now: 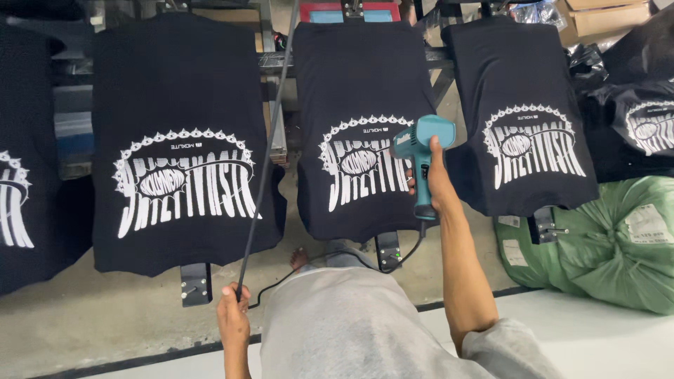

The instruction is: The person uses a handheld heat gun to apply heat to white printed designs on black t-shirts mounted on a multi-station heat press. The person moves the heat gun across the design on one shirt while another person assists by placing and removing shirts on adjacent stations.

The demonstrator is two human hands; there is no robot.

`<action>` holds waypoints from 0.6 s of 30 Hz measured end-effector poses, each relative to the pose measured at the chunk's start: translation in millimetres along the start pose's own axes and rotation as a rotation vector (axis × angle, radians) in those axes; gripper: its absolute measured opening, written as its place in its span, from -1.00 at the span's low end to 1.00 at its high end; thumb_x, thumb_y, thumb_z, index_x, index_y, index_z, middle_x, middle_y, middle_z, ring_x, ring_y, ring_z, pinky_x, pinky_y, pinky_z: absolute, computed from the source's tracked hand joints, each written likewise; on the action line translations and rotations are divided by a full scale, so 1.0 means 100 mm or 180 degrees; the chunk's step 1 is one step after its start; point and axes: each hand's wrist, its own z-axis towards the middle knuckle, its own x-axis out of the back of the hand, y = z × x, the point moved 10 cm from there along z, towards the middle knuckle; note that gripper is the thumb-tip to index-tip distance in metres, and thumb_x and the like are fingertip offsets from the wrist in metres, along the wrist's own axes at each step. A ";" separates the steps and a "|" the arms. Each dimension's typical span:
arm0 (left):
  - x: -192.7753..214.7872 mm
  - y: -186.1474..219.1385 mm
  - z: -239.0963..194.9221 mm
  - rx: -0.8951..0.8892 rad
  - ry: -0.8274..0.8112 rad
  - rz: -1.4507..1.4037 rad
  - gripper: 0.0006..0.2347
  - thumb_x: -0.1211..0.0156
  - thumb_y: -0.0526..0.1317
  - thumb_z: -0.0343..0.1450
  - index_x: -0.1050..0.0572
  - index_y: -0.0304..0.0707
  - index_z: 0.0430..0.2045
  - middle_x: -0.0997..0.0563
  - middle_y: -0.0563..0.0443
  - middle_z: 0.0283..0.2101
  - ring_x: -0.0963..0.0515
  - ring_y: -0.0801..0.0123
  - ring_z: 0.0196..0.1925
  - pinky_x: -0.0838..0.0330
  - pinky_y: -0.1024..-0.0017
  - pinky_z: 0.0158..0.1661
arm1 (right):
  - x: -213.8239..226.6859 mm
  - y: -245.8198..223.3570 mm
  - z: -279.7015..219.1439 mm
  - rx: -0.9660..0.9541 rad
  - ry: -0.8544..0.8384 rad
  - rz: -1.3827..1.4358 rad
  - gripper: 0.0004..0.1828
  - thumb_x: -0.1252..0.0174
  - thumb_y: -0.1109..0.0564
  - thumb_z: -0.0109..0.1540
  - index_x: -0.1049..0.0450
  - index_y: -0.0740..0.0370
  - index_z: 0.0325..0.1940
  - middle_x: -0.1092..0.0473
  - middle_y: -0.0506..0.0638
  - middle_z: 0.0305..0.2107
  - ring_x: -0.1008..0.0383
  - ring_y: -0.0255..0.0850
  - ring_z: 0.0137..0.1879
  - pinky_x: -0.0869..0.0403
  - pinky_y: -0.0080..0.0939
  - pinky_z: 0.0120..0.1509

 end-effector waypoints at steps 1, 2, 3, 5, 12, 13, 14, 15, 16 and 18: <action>0.01 -0.03 0.01 -0.0010 0.0004 0.0003 -0.45 0.44 0.19 0.44 -0.32 -0.29 -0.70 -0.09 0.15 -0.74 -0.07 0.50 -0.65 0.08 0.49 -0.54 | 0.03 0.02 0.07 0.0005 -0.0006 0.0007 -0.23 0.33 -0.55 0.04 -0.29 0.18 -0.23 -0.21 -0.04 -0.63 -0.19 -0.33 -0.60 -0.27 -0.34 -0.61; 0.03 -0.07 0.02 -0.0012 0.0032 0.0022 -0.45 0.44 0.19 0.44 -0.33 -0.28 -0.69 -0.12 0.13 -0.73 -0.09 0.50 -0.65 0.08 0.49 -0.54 | 0.02 0.03 0.13 0.0055 -0.0091 0.0090 -0.24 0.34 -0.56 0.04 -0.27 0.16 -0.29 -0.21 -0.05 -0.64 -0.18 -0.32 -0.61 -0.26 -0.34 -0.62; 0.04 -0.11 0.02 -0.0012 0.0065 0.0039 -0.46 0.44 0.19 0.44 -0.34 -0.28 -0.68 -0.15 0.11 -0.72 -0.10 0.50 -0.65 0.08 0.49 -0.54 | 0.02 0.04 0.20 0.0104 -0.0179 0.0170 -0.25 0.35 -0.58 0.04 -0.25 0.14 -0.36 -0.21 -0.05 -0.65 -0.18 -0.31 -0.63 -0.25 -0.34 -0.63; 0.03 -0.06 0.02 -0.0048 0.0048 0.0022 -0.46 0.45 0.19 0.45 -0.34 -0.29 -0.68 -0.13 0.12 -0.72 -0.09 0.51 -0.65 0.08 0.50 -0.55 | -0.04 -0.03 0.14 0.0079 -0.0038 0.0155 -0.28 0.35 -0.56 0.06 -0.25 0.13 -0.41 -0.19 -0.07 -0.66 -0.16 -0.33 -0.63 -0.23 -0.35 -0.62; 0.00 0.00 -0.03 0.0058 0.0171 0.0195 -0.45 0.46 0.20 0.44 -0.36 -0.26 -0.67 -0.24 0.08 -0.71 -0.17 0.47 -0.64 0.03 0.49 -0.52 | -0.03 0.05 0.35 0.0125 -0.0098 0.0290 -0.26 0.32 -0.59 0.01 -0.26 0.12 -0.43 -0.20 -0.07 -0.67 -0.17 -0.35 -0.65 -0.23 -0.36 -0.64; -0.01 -0.01 -0.04 0.0063 0.0176 0.0196 -0.45 0.46 0.20 0.44 -0.36 -0.26 -0.67 -0.24 0.08 -0.71 -0.17 0.47 -0.64 0.03 0.49 -0.52 | -0.03 0.04 0.36 0.0120 -0.0102 0.0286 -0.26 0.32 -0.59 0.01 -0.26 0.12 -0.43 -0.20 -0.07 -0.67 -0.17 -0.35 -0.65 -0.23 -0.36 -0.64; -0.02 -0.04 -0.05 0.0094 0.0172 0.0189 -0.46 0.46 0.19 0.44 -0.35 -0.26 -0.68 -0.24 0.07 -0.71 -0.17 0.46 -0.64 0.02 0.50 -0.52 | -0.04 0.05 0.36 0.0064 -0.0111 0.0242 -0.26 0.32 -0.58 0.02 -0.26 0.13 -0.43 -0.20 -0.07 -0.68 -0.16 -0.34 -0.64 -0.23 -0.34 -0.62; -0.04 -0.05 -0.05 0.0120 0.0166 0.0182 -0.46 0.45 0.19 0.44 -0.35 -0.25 -0.68 -0.25 0.06 -0.71 -0.18 0.46 -0.64 0.02 0.50 -0.52 | -0.05 0.05 0.37 0.0012 -0.0121 0.0200 -0.26 0.32 -0.58 0.03 -0.27 0.15 -0.43 -0.19 -0.07 -0.68 -0.15 -0.33 -0.64 -0.24 -0.33 -0.60; -0.05 0.00 -0.06 0.0119 0.0171 0.0182 -0.46 0.45 0.19 0.44 -0.35 -0.25 -0.68 -0.25 0.06 -0.71 -0.18 0.46 -0.64 0.02 0.50 -0.52 | -0.05 0.04 0.34 0.0013 -0.0126 0.0199 -0.26 0.32 -0.58 0.03 -0.27 0.15 -0.43 -0.19 -0.07 -0.68 -0.15 -0.33 -0.64 -0.24 -0.33 -0.60; -0.12 0.13 -0.09 0.0018 0.0064 0.0154 -0.46 0.45 0.18 0.44 -0.34 -0.27 -0.71 -0.13 0.13 -0.76 -0.13 0.47 -0.67 0.04 0.50 -0.53 | -0.14 -0.04 0.27 0.0136 -0.0410 0.0201 -0.13 0.39 -0.61 -0.02 -0.30 0.18 -0.18 -0.19 -0.09 -0.68 -0.13 -0.37 -0.65 -0.22 -0.37 -0.64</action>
